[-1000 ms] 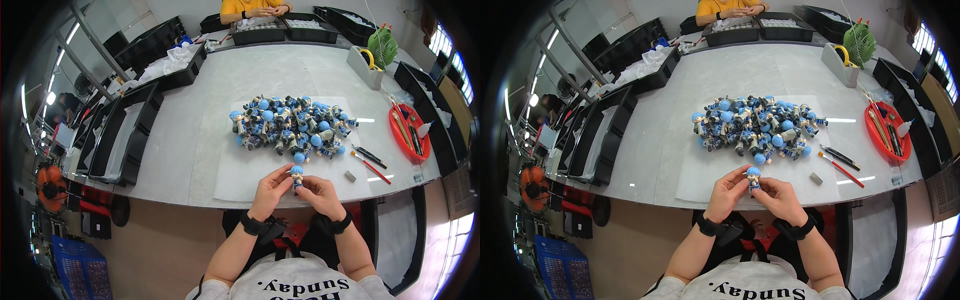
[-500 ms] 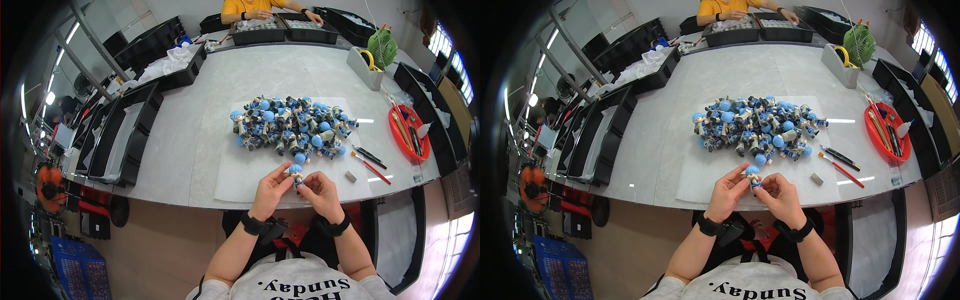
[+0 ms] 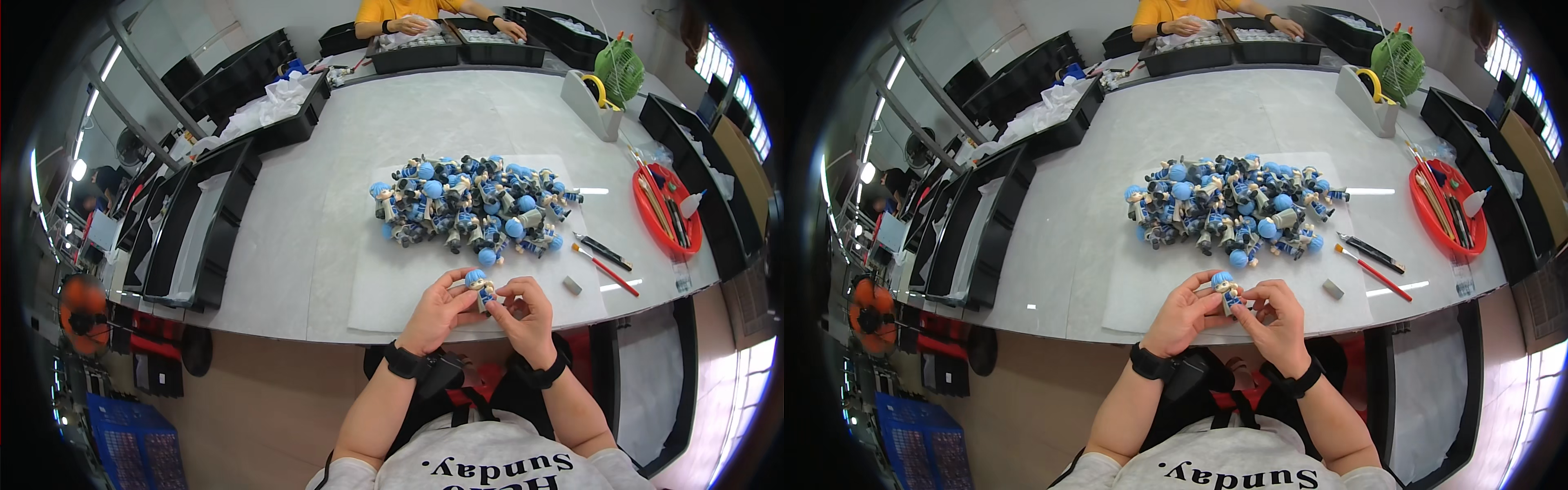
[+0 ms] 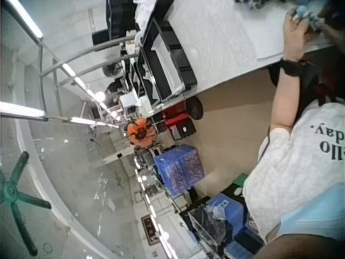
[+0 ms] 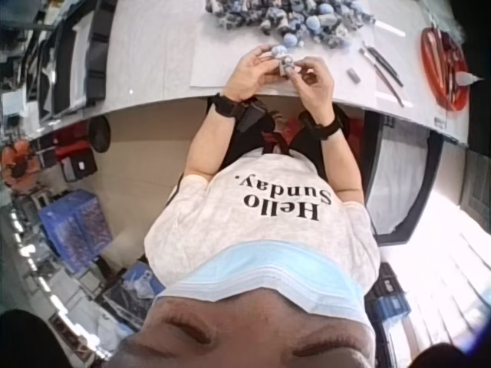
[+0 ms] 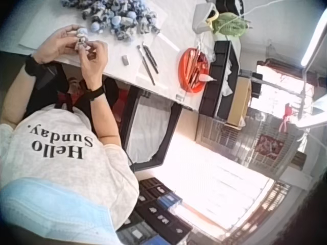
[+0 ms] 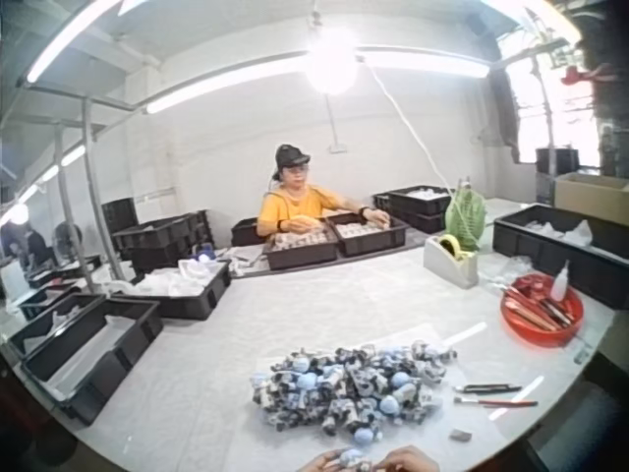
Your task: The person assembles small blue and white figurines at a workbench. They pick up individual figurines, use a red-handled tool to adjust or clean parts, and place the finished items into a black tray. The process is repeated for multiple units.
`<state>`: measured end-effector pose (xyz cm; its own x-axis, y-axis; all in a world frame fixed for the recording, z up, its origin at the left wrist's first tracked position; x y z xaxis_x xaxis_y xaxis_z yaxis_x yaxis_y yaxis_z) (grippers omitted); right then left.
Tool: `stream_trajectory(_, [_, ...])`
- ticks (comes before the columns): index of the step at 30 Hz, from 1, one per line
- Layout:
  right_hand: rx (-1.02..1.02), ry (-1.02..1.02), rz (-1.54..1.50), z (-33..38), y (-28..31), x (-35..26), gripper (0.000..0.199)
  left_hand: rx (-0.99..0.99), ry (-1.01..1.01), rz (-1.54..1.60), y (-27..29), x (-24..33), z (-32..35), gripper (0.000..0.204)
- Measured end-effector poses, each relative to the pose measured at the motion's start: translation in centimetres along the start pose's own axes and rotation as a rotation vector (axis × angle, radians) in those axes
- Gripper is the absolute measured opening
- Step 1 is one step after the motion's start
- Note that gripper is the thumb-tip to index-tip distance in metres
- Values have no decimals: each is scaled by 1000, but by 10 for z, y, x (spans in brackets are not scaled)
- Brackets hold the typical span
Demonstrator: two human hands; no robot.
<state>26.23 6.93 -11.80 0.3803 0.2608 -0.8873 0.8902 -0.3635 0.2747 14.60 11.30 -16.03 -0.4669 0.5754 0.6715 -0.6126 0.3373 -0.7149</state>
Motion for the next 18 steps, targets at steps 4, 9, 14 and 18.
stream_trajectory(4, [-1, 13, -8, -1, -1, -2, 14, -18, -6, -26, 1, -2, 0, 38])
stream_trajectory(9, [-39, -30, 19, 1, -2, 2, 8, -46, -34, -130, -6, -2, 1, 47])
stream_trajectory(14, [-5, -5, 6, 0, 0, 0, 11, -60, -108, -208, -9, -5, 0, 52])
stream_trajectory(18, [-1, 23, 49, 1, -1, -1, 10, -38, -157, -228, -6, -8, 2, 53])
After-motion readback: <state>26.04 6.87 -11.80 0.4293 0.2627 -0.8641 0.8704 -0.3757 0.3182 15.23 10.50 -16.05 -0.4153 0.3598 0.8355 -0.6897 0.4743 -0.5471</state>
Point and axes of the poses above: each hand's wrist, its own z-axis away from the middle knuckle, its own y-axis out of the back of the hand, x = y × z, the point moved 9 cm from there along -z, towards the middle knuckle, and after that the axes turned 10 degrees about z, right-handed, at the moved point
